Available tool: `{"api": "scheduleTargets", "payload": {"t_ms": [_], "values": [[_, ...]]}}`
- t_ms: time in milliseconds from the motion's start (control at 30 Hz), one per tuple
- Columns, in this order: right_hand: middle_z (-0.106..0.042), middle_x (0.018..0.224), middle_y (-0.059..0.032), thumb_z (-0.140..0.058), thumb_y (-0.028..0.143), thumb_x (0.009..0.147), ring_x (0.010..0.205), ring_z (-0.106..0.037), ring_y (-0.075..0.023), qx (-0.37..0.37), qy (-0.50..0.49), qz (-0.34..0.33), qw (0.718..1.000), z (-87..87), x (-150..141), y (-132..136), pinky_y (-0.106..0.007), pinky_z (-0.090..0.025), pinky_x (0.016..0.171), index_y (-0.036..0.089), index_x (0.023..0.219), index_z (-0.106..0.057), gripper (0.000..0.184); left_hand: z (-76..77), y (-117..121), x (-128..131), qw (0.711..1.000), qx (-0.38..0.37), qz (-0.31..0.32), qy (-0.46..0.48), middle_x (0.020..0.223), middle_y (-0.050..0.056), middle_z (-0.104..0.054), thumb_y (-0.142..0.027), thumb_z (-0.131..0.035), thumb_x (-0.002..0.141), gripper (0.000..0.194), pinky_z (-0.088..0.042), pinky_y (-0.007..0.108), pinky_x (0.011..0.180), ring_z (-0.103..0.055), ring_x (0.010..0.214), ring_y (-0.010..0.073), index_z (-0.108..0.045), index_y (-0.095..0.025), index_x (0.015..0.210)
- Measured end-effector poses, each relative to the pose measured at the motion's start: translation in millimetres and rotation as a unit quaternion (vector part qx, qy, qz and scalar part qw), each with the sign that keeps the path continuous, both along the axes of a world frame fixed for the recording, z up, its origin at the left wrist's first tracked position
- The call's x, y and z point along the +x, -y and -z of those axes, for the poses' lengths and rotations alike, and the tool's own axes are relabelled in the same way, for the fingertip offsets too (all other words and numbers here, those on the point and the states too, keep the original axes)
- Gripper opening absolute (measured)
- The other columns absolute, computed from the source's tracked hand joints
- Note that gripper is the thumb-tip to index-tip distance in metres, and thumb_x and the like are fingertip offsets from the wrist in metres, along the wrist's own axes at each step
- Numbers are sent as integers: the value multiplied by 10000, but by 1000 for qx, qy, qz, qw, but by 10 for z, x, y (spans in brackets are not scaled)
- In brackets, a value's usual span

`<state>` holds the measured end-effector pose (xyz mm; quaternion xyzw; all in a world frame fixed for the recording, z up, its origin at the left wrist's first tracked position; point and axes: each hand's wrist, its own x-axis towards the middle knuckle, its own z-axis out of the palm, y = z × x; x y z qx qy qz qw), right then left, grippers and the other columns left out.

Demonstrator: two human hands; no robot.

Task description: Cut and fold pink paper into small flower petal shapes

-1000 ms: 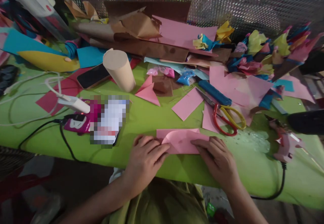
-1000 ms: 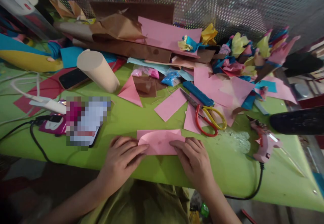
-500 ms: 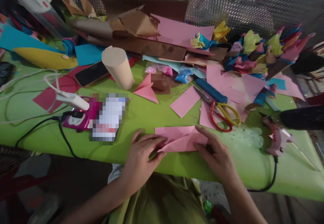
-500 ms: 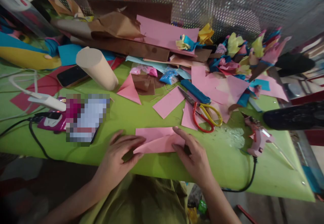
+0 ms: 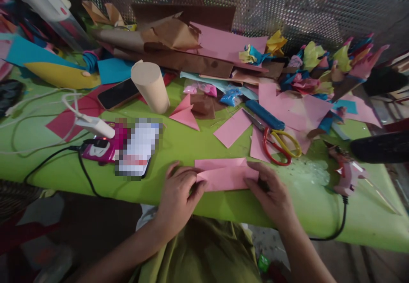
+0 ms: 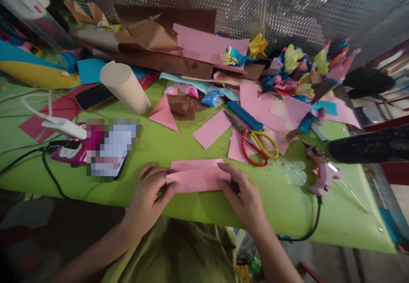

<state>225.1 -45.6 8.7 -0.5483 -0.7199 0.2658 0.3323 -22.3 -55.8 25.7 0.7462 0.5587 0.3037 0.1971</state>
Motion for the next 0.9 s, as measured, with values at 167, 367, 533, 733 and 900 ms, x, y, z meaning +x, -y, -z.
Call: {"api": "scheduleTargets", "payload": {"t_ms": [167,367,533,733,900], "values": [[-653,829,-25,-516,162,944,782,-603,-178,8,26,-80,996,-89,-29,-75,-297,-479,691,238,954,-629,137,63,26,56,998,45,-52,-8,699,-35,-644,-137,-592,885,185,-462,405,938,-626,698,169,-548,-201,1053],[-688,874,-60,-525,192,945,806,-591,-208,30,71,-87,993,-120,-68,-83,-340,-478,705,211,1034,-654,158,35,15,51,996,42,-60,-59,733,-16,-689,-123,-680,831,471,-453,377,842,-634,825,216,-488,-196,1254],[-703,880,-70,-521,235,953,795,-605,-218,25,88,-80,993,-85,-67,-80,-356,-490,690,214,1058,-673,186,16,-4,38,994,48,-54,-82,817,0,-735,-119,-694,813,255,-425,373,783,-649,820,214,-602,-214,1031],[-714,908,-66,-523,268,959,814,-622,-225,23,98,-80,992,-59,-57,-102,-362,-504,695,237,1092,-680,208,11,1,46,994,31,-54,-86,820,1,-734,-86,-669,818,167,-408,365,755,-645,839,217,-619,-224,900],[-715,924,-71,-523,284,957,830,-624,-231,15,103,-73,992,-49,-51,-96,-361,-512,703,238,1095,-688,220,15,-23,40,995,26,-51,-85,820,1,-736,-92,-682,810,160,-401,354,726,-637,824,214,-632,-223,888]]}}
